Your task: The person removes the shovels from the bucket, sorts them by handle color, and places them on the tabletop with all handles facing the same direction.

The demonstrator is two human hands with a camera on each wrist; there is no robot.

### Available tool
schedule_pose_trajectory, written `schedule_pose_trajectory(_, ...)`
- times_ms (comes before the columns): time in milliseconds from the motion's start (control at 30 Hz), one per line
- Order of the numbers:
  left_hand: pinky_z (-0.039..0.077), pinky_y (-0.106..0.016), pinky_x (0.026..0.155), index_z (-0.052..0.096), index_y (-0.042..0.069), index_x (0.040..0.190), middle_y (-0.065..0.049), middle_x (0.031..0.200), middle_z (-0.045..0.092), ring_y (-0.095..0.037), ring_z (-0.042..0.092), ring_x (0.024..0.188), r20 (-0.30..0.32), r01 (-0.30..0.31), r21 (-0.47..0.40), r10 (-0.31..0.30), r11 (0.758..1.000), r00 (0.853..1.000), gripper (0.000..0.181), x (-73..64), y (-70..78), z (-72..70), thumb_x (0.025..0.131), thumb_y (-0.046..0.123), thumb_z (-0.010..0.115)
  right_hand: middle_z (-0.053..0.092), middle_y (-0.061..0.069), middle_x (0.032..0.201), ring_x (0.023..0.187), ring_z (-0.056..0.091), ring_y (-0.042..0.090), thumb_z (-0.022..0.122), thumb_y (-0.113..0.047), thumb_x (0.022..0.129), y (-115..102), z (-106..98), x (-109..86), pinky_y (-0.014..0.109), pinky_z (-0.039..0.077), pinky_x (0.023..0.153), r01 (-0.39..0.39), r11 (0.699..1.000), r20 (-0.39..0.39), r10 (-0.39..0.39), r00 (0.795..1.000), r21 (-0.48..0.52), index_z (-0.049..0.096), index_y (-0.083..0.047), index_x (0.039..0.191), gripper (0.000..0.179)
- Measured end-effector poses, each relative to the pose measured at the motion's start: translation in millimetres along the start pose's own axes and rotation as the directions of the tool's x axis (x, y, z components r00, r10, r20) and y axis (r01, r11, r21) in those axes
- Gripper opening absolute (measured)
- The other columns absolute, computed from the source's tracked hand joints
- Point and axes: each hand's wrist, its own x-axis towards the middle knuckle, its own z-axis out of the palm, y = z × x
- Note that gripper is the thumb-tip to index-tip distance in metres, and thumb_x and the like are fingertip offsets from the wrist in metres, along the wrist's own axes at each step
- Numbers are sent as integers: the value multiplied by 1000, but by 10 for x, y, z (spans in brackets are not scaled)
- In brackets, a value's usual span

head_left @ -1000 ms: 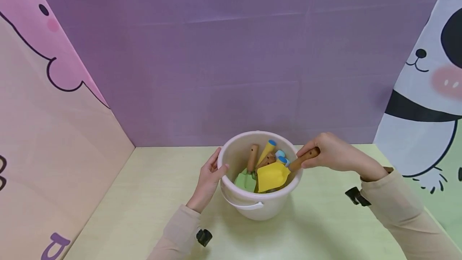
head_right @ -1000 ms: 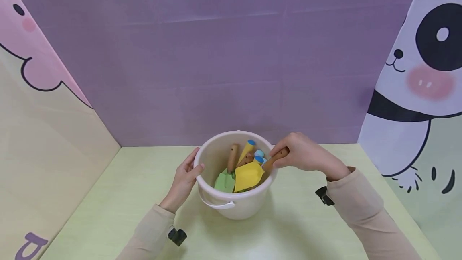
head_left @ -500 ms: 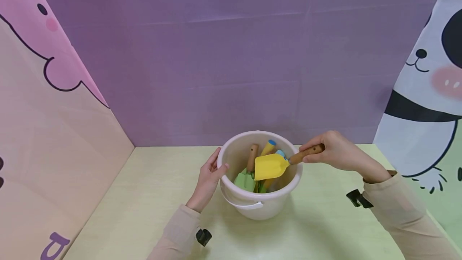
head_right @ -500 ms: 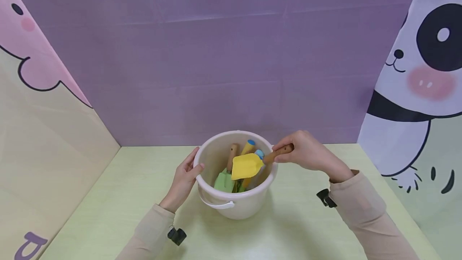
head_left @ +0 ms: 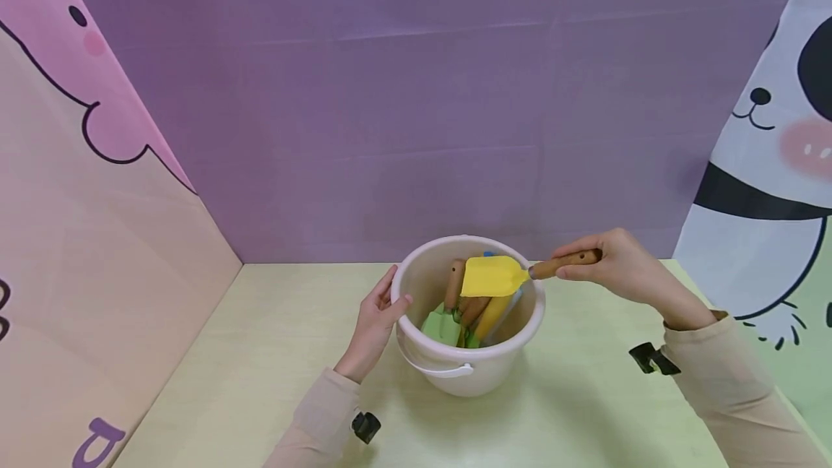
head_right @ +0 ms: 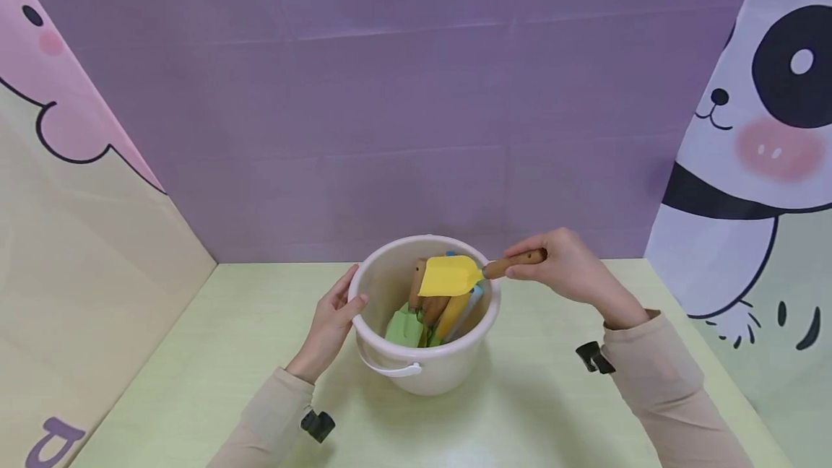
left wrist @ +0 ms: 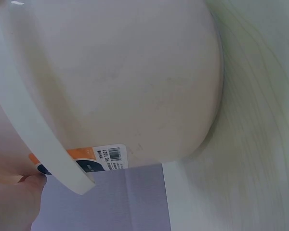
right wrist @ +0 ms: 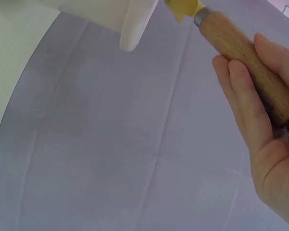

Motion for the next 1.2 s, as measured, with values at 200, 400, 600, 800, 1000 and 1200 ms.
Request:
schedule_pose_trajectory(200, 44, -25, 96, 26, 10, 145, -16, 143, 37, -28, 39, 129, 1, -5, -2, 5, 1000, 1000, 64, 1, -12, -9, 88, 9, 55, 70, 6, 85, 66, 55, 4, 68, -33, 81, 67, -49, -17, 21, 43, 53, -35, 999, -76, 34, 997, 0, 66, -4, 112, 42)
schedule_pose_trajectory(400, 43, -29, 97, 25, 9, 145, -16, 144, 36, -28, 38, 129, 1, -5, -1, 5, 1000, 1000, 64, -7, -4, -4, 89, 9, 55, 70, 11, 94, 74, 60, 2, 68, -35, 81, 169, -58, -58, 22, 48, 59, -55, 998, -158, 58, 986, 28, 65, -3, 113, 45)
schedule_pose_trajectory(600, 43, -29, 97, 25, 10, 145, -15, 144, 36, -27, 38, 129, -7, 2, -4, -2, 1000, 1000, 64, 10, -5, 0, 88, 9, 55, 69, -3, 84, 68, 55, 1, 69, -34, 81, 307, -70, -80, 21, 44, 53, -52, 998, -282, 58, 958, 29, 66, -3, 112, 44)
schedule_pose_trajectory(800, 43, -27, 96, 25, 8, 145, -16, 144, 37, -28, 39, 129, -5, 4, 3, -4, 1000, 1000, 64, 21, -8, -3, 89, 9, 55, 59, -27, 75, 68, 52, -3, 67, -32, 82, 499, -60, -97, 20, 44, 53, -45, 998, -370, 59, 927, 48, 64, -2, 114, 44)
schedule_pose_trajectory(1000, 43, -30, 97, 24, 7, 145, -16, 143, 36, -28, 38, 129, -8, 4, 4, -4, 1000, 1000, 64, 19, -11, -3, 89, 9, 55, 55, -32, 73, 64, 48, -2, 66, -34, 83, 691, -32, -104, 22, 39, 47, -60, 996, -429, 80, 900, 60, 63, 0, 115, 47)
schedule_pose_trajectory(1200, 44, -27, 96, 24, 8, 145, -17, 144, 36, -28, 39, 129, -4, 4, -5, -4, 1000, 1000, 64, 9, -12, -4, 89, 8, 55, 60, -30, 76, 57, 45, -1, 65, -35, 83, 866, -1, -125, 23, 34, 42, -77, 989, -458, 129, 879, 130, 59, 4, 118, 53)
